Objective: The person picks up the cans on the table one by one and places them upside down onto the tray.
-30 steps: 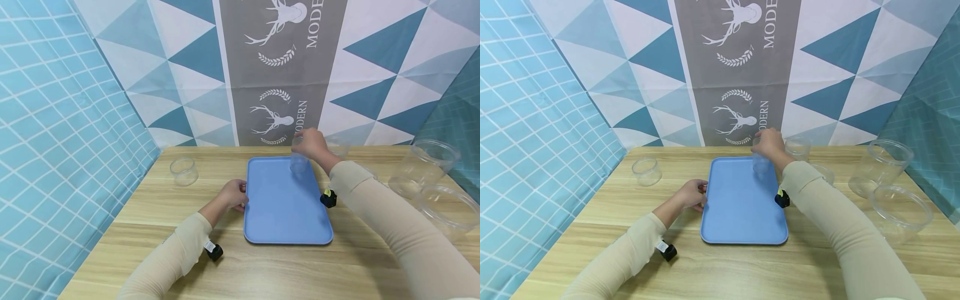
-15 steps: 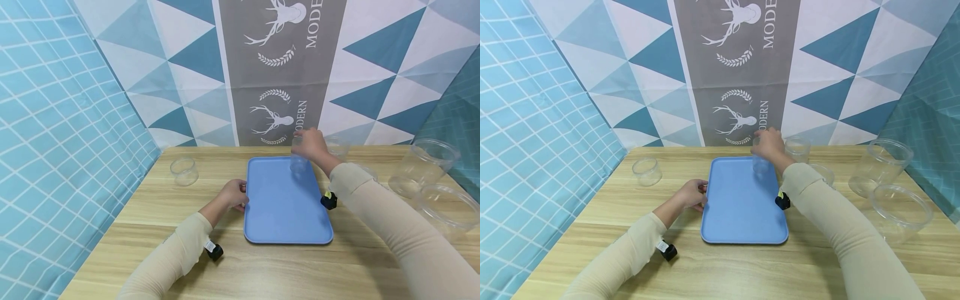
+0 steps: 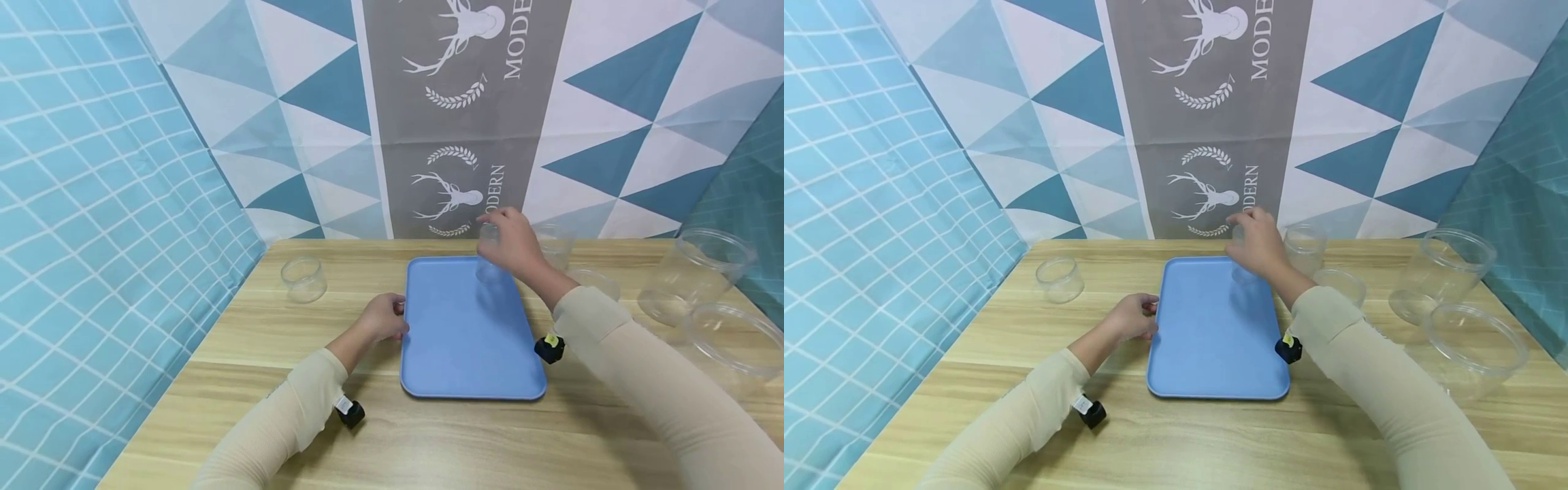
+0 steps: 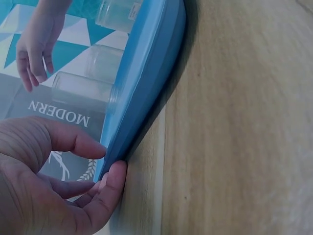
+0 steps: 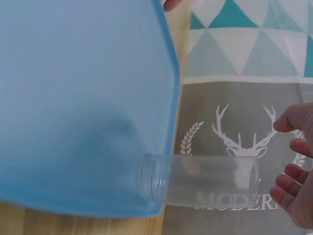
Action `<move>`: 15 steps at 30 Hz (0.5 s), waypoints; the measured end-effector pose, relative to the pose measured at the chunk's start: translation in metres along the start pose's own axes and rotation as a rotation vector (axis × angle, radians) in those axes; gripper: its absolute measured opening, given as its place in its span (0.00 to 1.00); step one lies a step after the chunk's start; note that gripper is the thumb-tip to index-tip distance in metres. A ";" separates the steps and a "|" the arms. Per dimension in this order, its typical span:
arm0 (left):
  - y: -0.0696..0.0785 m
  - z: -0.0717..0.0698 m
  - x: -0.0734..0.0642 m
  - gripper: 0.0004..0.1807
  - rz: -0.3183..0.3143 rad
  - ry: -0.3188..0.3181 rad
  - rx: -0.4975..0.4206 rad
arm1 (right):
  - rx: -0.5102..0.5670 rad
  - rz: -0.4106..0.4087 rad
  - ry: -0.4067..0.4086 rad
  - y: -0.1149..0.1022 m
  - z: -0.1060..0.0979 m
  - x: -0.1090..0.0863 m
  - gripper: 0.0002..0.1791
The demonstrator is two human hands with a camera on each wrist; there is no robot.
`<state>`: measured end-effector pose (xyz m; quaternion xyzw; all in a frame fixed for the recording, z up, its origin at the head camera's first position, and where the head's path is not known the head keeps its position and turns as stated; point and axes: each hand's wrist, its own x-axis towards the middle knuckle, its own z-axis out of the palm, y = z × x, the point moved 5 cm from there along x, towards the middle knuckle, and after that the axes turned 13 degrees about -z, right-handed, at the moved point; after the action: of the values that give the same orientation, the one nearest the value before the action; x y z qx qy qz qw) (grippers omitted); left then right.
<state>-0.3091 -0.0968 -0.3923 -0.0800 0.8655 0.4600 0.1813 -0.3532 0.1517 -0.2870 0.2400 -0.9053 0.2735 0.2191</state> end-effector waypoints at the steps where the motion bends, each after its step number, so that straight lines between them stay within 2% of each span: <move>1: 0.000 0.000 0.000 0.39 0.003 0.003 0.005 | 0.012 -0.007 0.006 -0.001 0.000 -0.002 0.26; 7: 0.002 -0.002 -0.002 0.37 0.044 0.025 0.036 | 0.048 -0.089 0.029 -0.009 -0.002 -0.013 0.25; 10: 0.003 -0.003 -0.003 0.36 0.076 0.049 0.081 | 0.060 -0.151 0.026 -0.016 0.000 -0.019 0.25; 15: 0.005 -0.006 -0.006 0.31 0.134 0.058 0.168 | 0.023 -0.218 -0.047 -0.027 0.005 -0.028 0.28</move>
<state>-0.3065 -0.0987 -0.3830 -0.0197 0.9092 0.3946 0.1311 -0.3170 0.1374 -0.2950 0.3460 -0.8755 0.2525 0.2237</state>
